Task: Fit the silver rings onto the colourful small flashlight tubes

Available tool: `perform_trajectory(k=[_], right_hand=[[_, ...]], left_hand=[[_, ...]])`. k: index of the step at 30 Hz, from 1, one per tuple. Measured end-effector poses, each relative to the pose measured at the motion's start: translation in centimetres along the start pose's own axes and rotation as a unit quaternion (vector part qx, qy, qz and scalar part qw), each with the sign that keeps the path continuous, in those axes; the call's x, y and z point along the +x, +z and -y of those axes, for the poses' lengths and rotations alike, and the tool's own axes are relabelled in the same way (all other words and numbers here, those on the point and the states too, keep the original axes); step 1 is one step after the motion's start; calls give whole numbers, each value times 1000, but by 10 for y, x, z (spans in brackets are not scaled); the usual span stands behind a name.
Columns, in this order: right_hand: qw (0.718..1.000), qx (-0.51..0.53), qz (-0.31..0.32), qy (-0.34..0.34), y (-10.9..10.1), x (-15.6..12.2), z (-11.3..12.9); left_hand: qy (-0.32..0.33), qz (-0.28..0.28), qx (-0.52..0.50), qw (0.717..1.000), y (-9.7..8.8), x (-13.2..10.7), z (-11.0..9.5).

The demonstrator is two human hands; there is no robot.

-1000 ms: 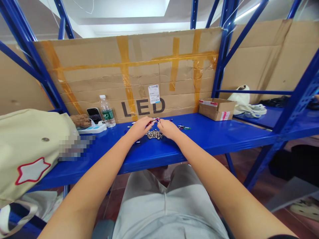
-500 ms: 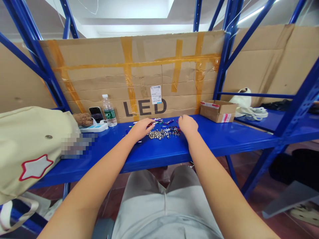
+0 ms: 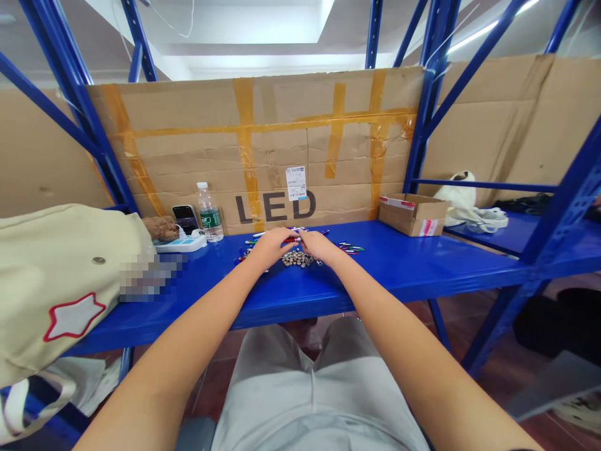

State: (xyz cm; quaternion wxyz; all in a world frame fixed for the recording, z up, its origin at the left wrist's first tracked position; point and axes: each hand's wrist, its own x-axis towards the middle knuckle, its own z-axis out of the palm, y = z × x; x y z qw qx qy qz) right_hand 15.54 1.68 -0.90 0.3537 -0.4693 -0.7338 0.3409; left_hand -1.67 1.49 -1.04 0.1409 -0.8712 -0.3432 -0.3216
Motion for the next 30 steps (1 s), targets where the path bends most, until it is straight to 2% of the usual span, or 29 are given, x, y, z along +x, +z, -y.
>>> perform_trajectory(k=[4, 7, 10, 12, 15, 18, 23, 30], right_hand=[[991, 100, 55, 63, 5, 6, 4], [983, 137, 79, 93, 5, 12, 5], [982, 138, 91, 91, 7, 18, 3], [989, 117, 79, 53, 8, 20, 1], [996, 25, 9, -83, 7, 22, -5], [971, -97, -80, -204, 3, 24, -11], [955, -172, -104, -216, 1, 22, -17], [941, -224, -103, -233, 13, 15, -13]], left_hand=[[-9, 5, 26, 1000, 0, 1, 2], [-60, 12, 6, 998, 0, 2, 0], [-119, 25, -22, 992, -1, 2, 0], [-163, 28, -49, 985, -3, 2, 1], [-217, 34, -137, 966, -5, 0, 1], [-243, 30, -240, 939, -6, -2, -3], [-245, 23, -258, 934, -7, -3, -9], [-264, 23, -194, 945, -7, -1, 2]])
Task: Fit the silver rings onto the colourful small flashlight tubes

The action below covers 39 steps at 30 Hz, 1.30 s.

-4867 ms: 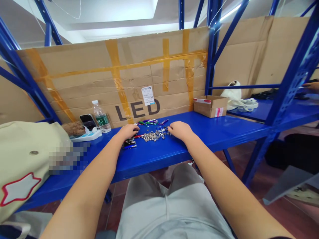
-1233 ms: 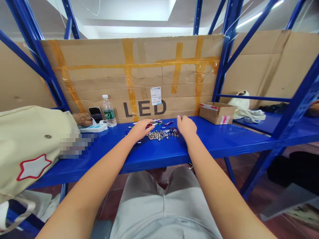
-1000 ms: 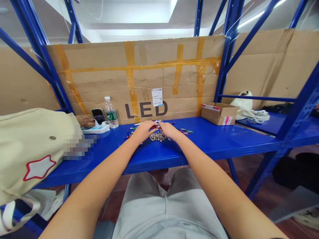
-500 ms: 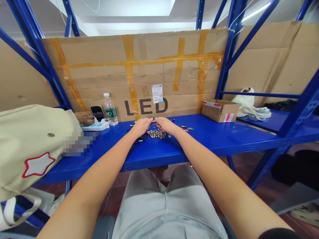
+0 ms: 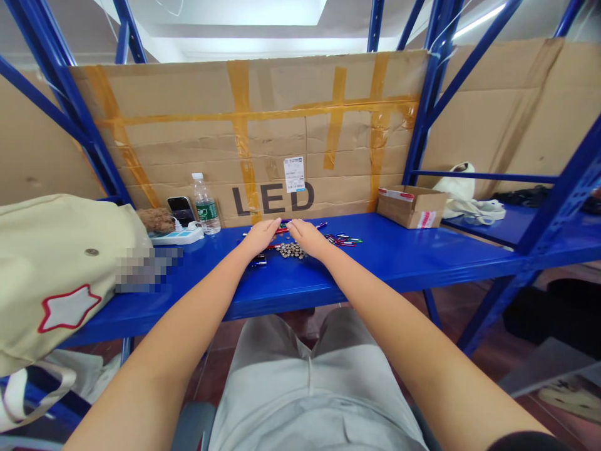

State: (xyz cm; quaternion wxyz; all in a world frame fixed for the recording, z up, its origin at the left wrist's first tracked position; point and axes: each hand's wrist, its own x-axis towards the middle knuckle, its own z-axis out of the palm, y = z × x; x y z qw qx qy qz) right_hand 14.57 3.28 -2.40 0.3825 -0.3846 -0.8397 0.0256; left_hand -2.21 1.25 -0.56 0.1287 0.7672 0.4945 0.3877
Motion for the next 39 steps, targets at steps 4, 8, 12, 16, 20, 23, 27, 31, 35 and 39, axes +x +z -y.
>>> perform_trajectory(k=[4, 8, 12, 16, 20, 23, 27, 31, 35, 39], right_hand=[[1000, 7, -12, 27, 0, 3, -3], [1000, -11, -13, 22, -3, 1, -4], [999, -41, 21, 24, -8, -4, -1], [989, -97, 106, 29, -10, -9, -2], [980, -153, 128, 18, -13, -12, -3], [978, -168, 114, 44, -15, -13, -2], [977, -158, 111, 95, -22, -13, -1], [975, -141, 93, 143, -32, -15, -4], [966, -141, 133, 169, -41, -21, -10], [958, -144, 163, 187, -45, -26, -12]], left_hand=[[63, -28, -40, 997, 2, 0, -1], [40, 5, -1, 999, 2, -1, -1], [31, 30, 13, 999, 1, 1, 5], [70, 58, 64, 994, 3, 2, 12], [106, 90, 92, 986, 4, 4, 16], [114, 82, 107, 984, 0, 5, 17], [96, 60, 111, 987, -6, 5, 22], [77, 25, 146, 986, -12, 6, 31], [57, 39, 186, 980, -16, 10, 43], [30, 63, 231, 970, -19, 12, 54]])
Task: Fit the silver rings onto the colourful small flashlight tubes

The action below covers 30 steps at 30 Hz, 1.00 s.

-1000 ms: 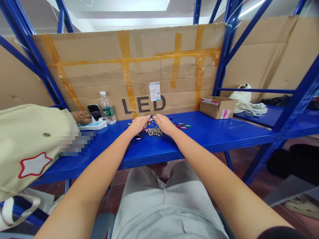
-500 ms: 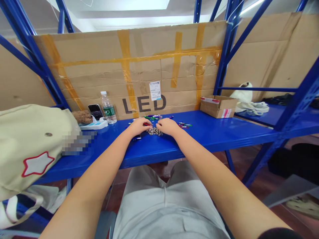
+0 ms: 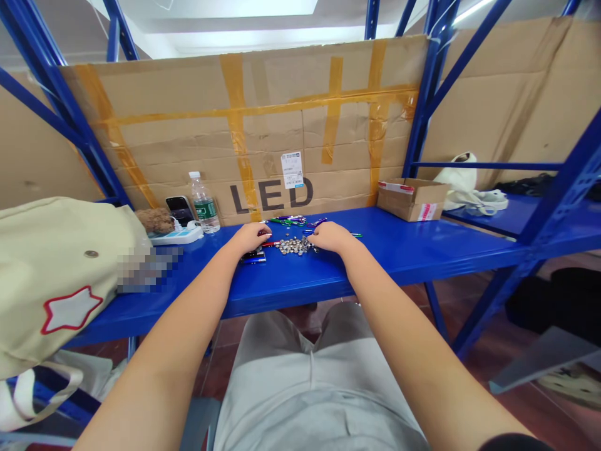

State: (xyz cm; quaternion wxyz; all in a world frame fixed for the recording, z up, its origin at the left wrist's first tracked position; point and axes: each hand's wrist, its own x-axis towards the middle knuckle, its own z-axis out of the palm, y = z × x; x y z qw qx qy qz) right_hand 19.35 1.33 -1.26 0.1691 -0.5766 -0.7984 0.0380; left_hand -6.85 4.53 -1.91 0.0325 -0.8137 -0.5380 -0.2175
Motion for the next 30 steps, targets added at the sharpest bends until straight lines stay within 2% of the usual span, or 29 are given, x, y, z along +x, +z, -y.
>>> perform_trajectory(k=[3, 8, 10, 13, 16, 21, 27, 30], right_hand=[[1000, 1, -24, 13, -1, 1, 0], [995, 28, -94, 35, -3, 4, -1], [991, 44, -121, 41, -3, 4, 0], [986, 61, -151, 34, -3, 4, 3], [983, 79, -165, 18, -3, 2, 7], [979, 126, -162, -13, -2, 0, 15], [972, 160, -169, -40, -1, 0, 17], [968, 167, -182, -31, 2, 3, 14]], left_hand=[[-33, 1, 72, 997, -2, 0, 4], [-83, -59, 196, 975, -10, 18, 0], [-102, -37, 205, 973, -10, 35, -1], [-138, 59, 213, 966, -4, 64, 5], [-145, 93, 236, 956, 2, 85, 19], [-152, 109, 260, 947, 7, 102, 38], [-149, 151, 254, 944, 20, 111, 41], [-126, 102, 245, 956, 14, 107, 33]])
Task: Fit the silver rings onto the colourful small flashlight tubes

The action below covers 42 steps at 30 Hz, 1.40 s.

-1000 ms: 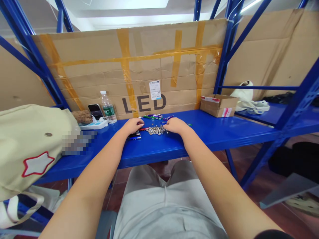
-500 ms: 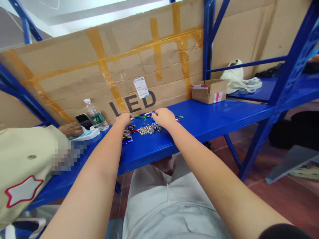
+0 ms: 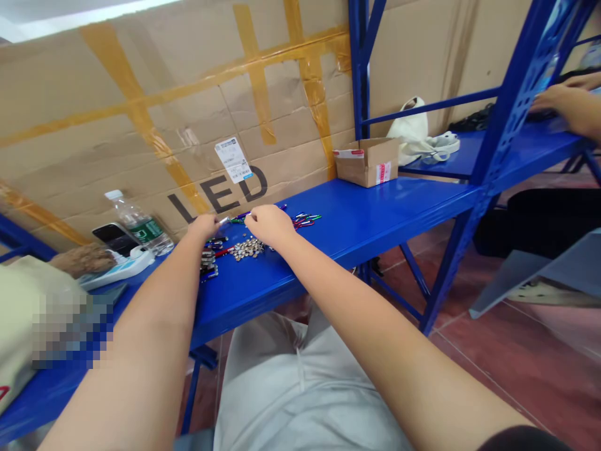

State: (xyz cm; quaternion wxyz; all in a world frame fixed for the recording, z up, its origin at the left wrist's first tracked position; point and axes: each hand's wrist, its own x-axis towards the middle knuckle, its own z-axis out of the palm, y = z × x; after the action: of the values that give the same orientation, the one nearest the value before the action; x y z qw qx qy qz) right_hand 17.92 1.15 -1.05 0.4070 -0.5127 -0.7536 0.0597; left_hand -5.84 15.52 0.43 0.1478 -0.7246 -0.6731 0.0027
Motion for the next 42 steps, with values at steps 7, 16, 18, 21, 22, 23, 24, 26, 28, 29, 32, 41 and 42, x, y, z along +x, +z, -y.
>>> perform_trajectory(k=[7, 16, 18, 21, 22, 23, 24, 26, 28, 29, 32, 41, 42], right_hand=[[998, 24, -28, -50, 22, 8, -5], [988, 93, 49, -111, 27, 5, 1], [983, 148, 45, -103, 29, 5, -1], [973, 189, 80, -105, 31, 4, -2], [974, 180, 92, -105, 32, 3, -2], [975, 169, 101, -102, 31, 2, -1], [977, 160, 104, -95, 31, 1, -1], [978, 162, 109, -69, 30, -1, 0], [973, 193, 122, -33, 29, -1, 0], [968, 214, 126, -14, 30, -1, 0], [952, 282, 116, 22, 31, 2, -1], [916, 380, 126, 35, 30, 4, -4], [923, 364, 124, 20, 30, 4, -4]], left_hand=[[163, -111, -236, 952, -42, -87, -14], [225, -145, -305, 914, -30, -142, -37], [232, -173, -324, 901, -30, -143, -40], [235, -190, -347, 888, -30, -146, -40], [235, -188, -352, 886, -30, -146, -40], [234, -185, -356, 886, -29, -146, -40], [231, -183, -357, 886, -28, -146, -39], [219, -189, -358, 888, -25, -146, -37], [209, -203, -359, 887, -23, -145, -34], [207, -210, -358, 886, -22, -145, -33], [213, -220, -343, 888, -20, -143, -29], [248, -205, -301, 898, -16, -143, -30], [244, -200, -304, 899, -17, -144, -31]])
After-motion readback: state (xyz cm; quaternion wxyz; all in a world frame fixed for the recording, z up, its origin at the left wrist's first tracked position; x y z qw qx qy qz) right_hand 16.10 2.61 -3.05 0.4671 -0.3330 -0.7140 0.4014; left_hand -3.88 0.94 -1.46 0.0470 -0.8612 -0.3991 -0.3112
